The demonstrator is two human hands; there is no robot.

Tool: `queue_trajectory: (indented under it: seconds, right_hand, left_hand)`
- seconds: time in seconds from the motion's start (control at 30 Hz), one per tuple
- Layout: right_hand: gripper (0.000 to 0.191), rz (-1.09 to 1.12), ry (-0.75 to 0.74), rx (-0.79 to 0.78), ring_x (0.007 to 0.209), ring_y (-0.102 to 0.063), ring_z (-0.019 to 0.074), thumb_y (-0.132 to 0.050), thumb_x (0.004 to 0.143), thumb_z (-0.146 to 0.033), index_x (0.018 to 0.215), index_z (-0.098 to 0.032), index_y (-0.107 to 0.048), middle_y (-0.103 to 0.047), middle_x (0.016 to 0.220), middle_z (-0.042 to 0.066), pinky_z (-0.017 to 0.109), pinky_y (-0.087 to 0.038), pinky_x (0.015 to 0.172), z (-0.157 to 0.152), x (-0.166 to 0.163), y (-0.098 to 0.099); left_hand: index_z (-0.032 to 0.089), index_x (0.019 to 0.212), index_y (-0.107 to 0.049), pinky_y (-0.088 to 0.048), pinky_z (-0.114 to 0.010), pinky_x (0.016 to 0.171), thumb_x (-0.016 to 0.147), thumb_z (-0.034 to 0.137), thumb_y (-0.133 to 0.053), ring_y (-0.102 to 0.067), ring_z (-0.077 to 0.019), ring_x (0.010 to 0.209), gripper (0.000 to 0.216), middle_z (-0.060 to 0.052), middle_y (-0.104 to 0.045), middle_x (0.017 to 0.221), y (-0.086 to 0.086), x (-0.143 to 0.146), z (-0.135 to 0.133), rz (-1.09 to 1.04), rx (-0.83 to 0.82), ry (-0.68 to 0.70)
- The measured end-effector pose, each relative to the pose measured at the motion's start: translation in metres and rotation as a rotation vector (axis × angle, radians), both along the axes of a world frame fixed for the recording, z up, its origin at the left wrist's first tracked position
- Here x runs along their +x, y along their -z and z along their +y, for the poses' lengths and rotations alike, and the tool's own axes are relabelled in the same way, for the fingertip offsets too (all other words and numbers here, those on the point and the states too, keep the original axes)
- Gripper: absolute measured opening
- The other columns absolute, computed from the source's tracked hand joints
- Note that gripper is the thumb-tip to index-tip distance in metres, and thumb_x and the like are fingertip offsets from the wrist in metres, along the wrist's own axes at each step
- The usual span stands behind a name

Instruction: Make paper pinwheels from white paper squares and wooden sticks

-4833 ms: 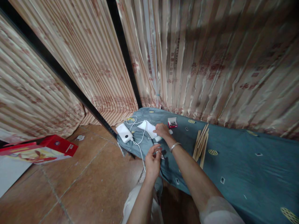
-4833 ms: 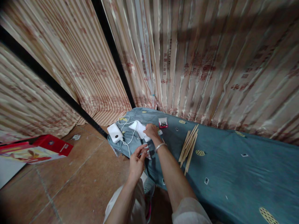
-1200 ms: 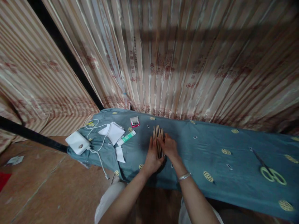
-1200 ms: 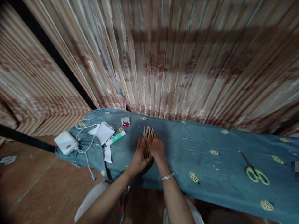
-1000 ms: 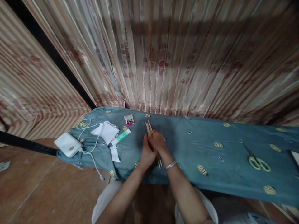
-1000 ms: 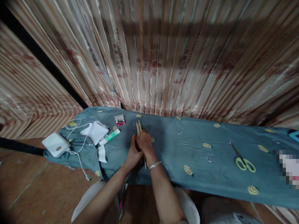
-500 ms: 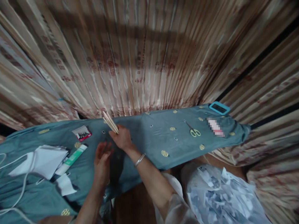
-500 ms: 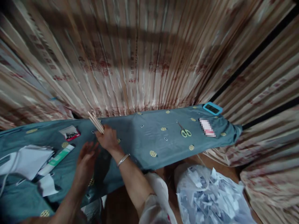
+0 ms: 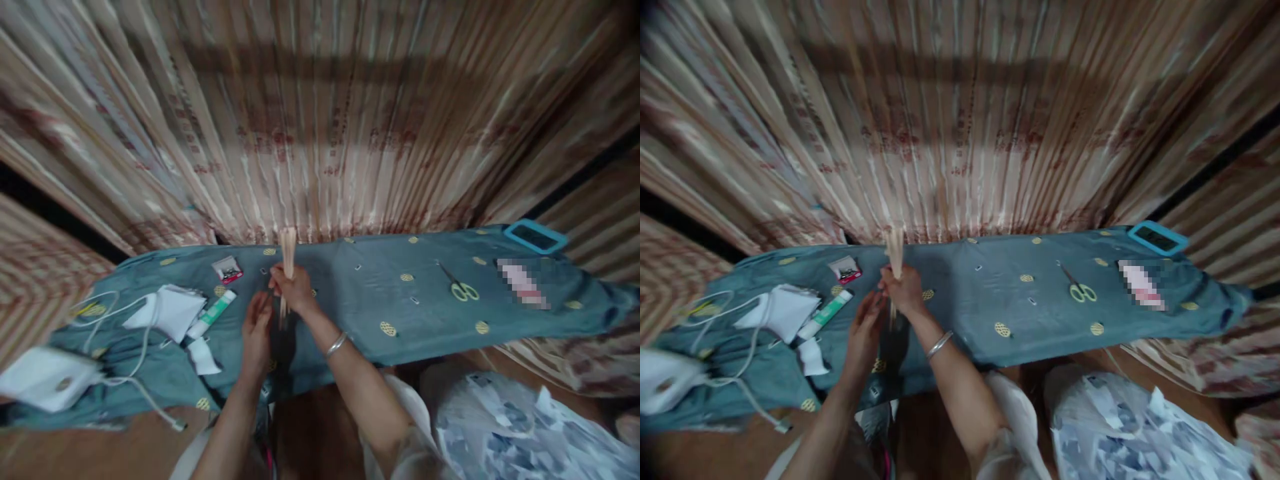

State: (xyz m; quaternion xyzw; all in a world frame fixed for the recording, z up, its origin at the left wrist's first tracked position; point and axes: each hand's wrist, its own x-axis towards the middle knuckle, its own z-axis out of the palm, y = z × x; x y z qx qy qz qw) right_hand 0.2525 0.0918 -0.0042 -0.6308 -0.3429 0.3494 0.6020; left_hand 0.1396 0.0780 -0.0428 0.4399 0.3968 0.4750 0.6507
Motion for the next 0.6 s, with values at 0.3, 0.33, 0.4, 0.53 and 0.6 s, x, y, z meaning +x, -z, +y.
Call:
queue_trajectory:
  seconds: [0.3, 0.33, 0.4, 0.53, 0.6]
  right_hand:
    - [0.015, 0.295, -0.045, -0.16, 0.046, -0.052, 0.0106, -0.069, 0.074, -0.026, 0.073, -0.018, -0.057, -0.055, 0.053, -0.006, 0.023, -0.044, 0.048, -0.007, -0.033, 0.05]
    - [0.013, 0.302, -0.034, -0.174, 0.049, -0.054, 0.0109, -0.068, 0.077, -0.025, 0.077, -0.017, -0.058, -0.057, 0.057, -0.005, 0.024, -0.047, 0.051, -0.007, -0.034, 0.056]
    - [0.013, 0.313, -0.018, -0.19, 0.058, -0.058, 0.0115, -0.064, 0.084, -0.028, 0.087, -0.016, -0.061, -0.062, 0.069, -0.002, 0.027, -0.05, 0.058, -0.003, -0.034, 0.064]
    - [0.019, 0.339, -0.011, -0.153, 0.073, -0.063, 0.0147, -0.06, 0.088, -0.033, 0.095, -0.016, -0.062, -0.066, 0.086, 0.003, 0.031, -0.054, 0.068, 0.004, -0.031, 0.07]
    - [0.015, 0.345, -0.025, -0.106, 0.073, -0.064, 0.0163, -0.061, 0.083, -0.03, 0.089, -0.017, -0.061, -0.066, 0.08, 0.003, 0.031, -0.053, 0.069, 0.003, -0.032, 0.071]
  left_hand:
    - [0.018, 0.142, -0.036, -0.031, -0.042, 0.114, 0.078, 0.031, -0.062, -0.042, -0.0261, 0.136, 0.07, -0.014, -0.045, 0.145, 0.02, -0.012, -0.006, 0.175, -0.018, 0.046]
    - [0.018, 0.142, -0.035, -0.027, -0.042, 0.116, 0.08, 0.031, -0.06, -0.036, -0.0252, 0.139, 0.068, -0.013, -0.04, 0.15, 0.021, -0.013, -0.01, 0.215, 0.012, 0.042]
    - [0.019, 0.142, -0.037, -0.017, -0.041, 0.12, 0.085, 0.034, -0.055, -0.024, -0.0233, 0.145, 0.062, -0.011, -0.028, 0.156, 0.021, -0.015, -0.018, 0.292, 0.13, 0.052]
    - [0.02, 0.144, -0.037, -0.011, -0.04, 0.121, 0.092, 0.035, -0.045, -0.013, -0.0208, 0.148, 0.055, -0.009, -0.018, 0.16, 0.021, -0.018, -0.033, 0.35, 0.371, 0.157]
    - [0.017, 0.145, -0.035, -0.009, -0.04, 0.121, 0.091, 0.027, -0.042, -0.011, -0.0209, 0.148, 0.056, -0.01, -0.016, 0.16, 0.026, -0.018, -0.034, 0.365, 0.416, 0.174]
